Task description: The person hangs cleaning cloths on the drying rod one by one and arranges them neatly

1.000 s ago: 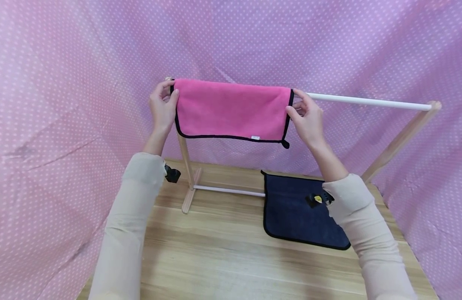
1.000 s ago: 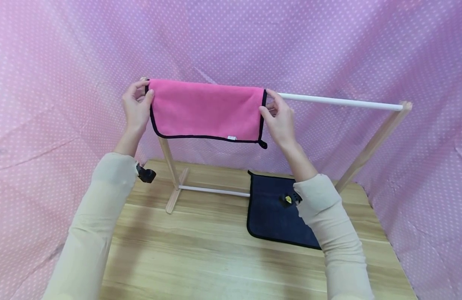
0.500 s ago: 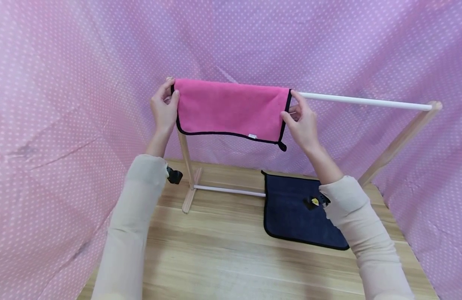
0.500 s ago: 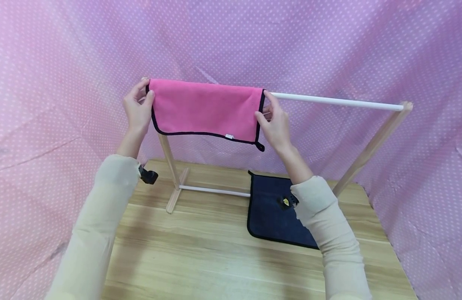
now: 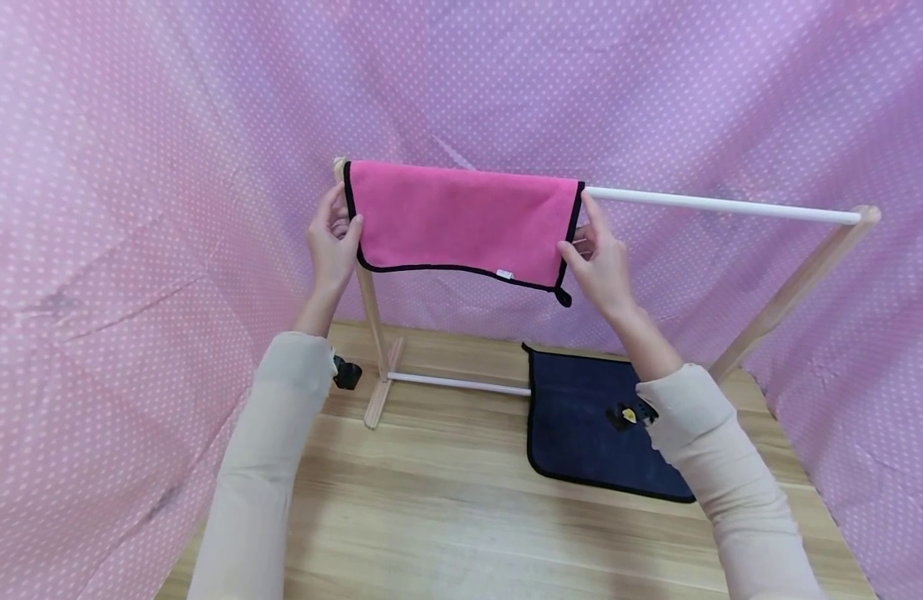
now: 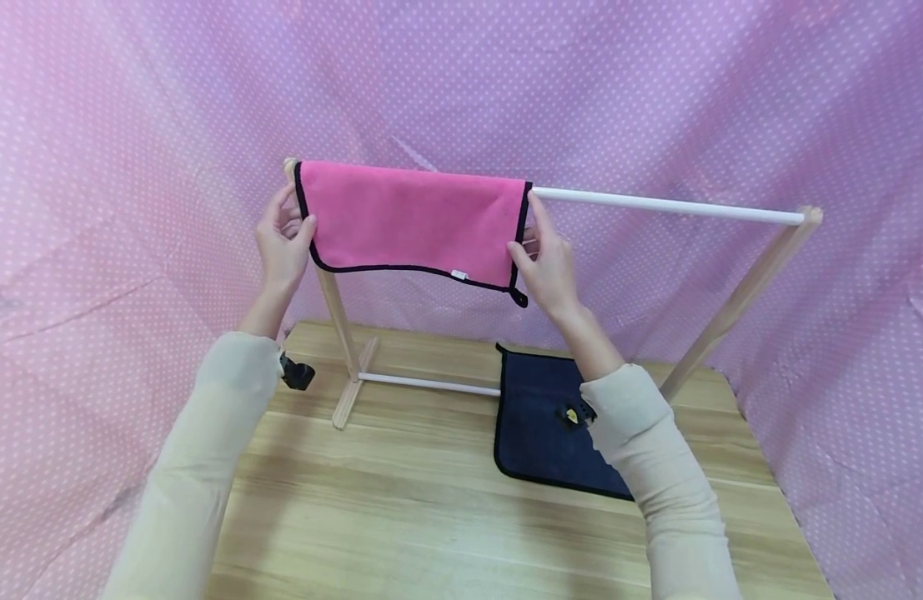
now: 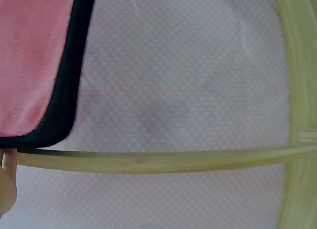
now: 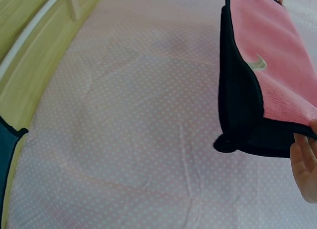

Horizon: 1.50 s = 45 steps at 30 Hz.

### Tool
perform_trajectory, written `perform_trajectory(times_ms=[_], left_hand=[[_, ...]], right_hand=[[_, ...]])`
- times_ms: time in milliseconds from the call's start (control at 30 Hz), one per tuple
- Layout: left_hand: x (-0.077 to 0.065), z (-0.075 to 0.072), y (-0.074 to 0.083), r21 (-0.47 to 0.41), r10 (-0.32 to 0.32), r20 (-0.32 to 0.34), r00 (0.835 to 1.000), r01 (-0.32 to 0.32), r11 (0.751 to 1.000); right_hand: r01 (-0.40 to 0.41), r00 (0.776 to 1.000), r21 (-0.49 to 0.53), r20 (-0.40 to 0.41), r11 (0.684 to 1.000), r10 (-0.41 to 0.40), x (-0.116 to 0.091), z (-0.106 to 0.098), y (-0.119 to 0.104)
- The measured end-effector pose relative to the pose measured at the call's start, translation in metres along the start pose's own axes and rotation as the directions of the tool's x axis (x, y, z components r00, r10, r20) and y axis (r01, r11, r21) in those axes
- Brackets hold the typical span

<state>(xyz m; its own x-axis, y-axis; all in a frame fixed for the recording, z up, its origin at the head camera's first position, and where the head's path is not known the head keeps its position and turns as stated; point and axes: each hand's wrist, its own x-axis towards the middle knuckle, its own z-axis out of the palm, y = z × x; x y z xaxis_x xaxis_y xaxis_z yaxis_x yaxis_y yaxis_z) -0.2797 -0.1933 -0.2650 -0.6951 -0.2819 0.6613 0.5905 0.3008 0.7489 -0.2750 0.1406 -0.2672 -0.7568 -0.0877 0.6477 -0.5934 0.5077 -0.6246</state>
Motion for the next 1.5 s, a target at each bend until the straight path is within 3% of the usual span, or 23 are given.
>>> perform_trajectory(times_ms=[367,500,633,767,1000,1133,1233,1500], left_hand=[[-0.033,-0.011,-0.028,0.003,-0.017,0.082,0.996,0.017,1.000],[-0.041,-0.015,-0.052,0.034,-0.016,0.063,0.998,0.014,0.999],[-0.050,-0.018,-0.080,0.084,-0.005,0.021,1.000,0.003,0.996],[-0.061,-0.020,-0.093,0.153,-0.002,0.012,1.000,0.001,0.988],[-0.076,-0.020,-0.112,0.148,-0.041,0.129,0.991,0.021,0.989],[-0.081,-0.016,-0.123,0.148,0.005,0.155,0.988,-0.029,0.989],[-0.085,-0.012,-0.119,0.166,0.045,0.168,0.985,-0.074,0.983],[-0.095,-0.009,-0.147,0.231,0.059,0.215,0.975,-0.110,0.967]], right_hand=[[0.059,0.996,-0.030,0.067,0.998,-0.056,-0.034,0.009,0.020],[0.055,0.995,-0.017,0.082,0.998,-0.053,-0.044,0.012,0.027],[0.025,0.996,-0.012,0.087,1.000,-0.024,-0.053,0.013,0.034],[0.005,0.996,-0.019,0.086,1.000,-0.003,-0.061,0.013,0.043],[-0.092,0.987,0.011,0.131,0.996,0.090,-0.075,0.012,0.052],[-0.135,0.978,0.005,0.163,0.991,0.133,-0.084,0.007,0.041],[-0.152,0.972,0.008,0.184,0.988,0.148,-0.091,0.002,0.032],[-0.202,0.964,0.098,0.193,0.975,0.180,-0.111,0.001,0.052]])
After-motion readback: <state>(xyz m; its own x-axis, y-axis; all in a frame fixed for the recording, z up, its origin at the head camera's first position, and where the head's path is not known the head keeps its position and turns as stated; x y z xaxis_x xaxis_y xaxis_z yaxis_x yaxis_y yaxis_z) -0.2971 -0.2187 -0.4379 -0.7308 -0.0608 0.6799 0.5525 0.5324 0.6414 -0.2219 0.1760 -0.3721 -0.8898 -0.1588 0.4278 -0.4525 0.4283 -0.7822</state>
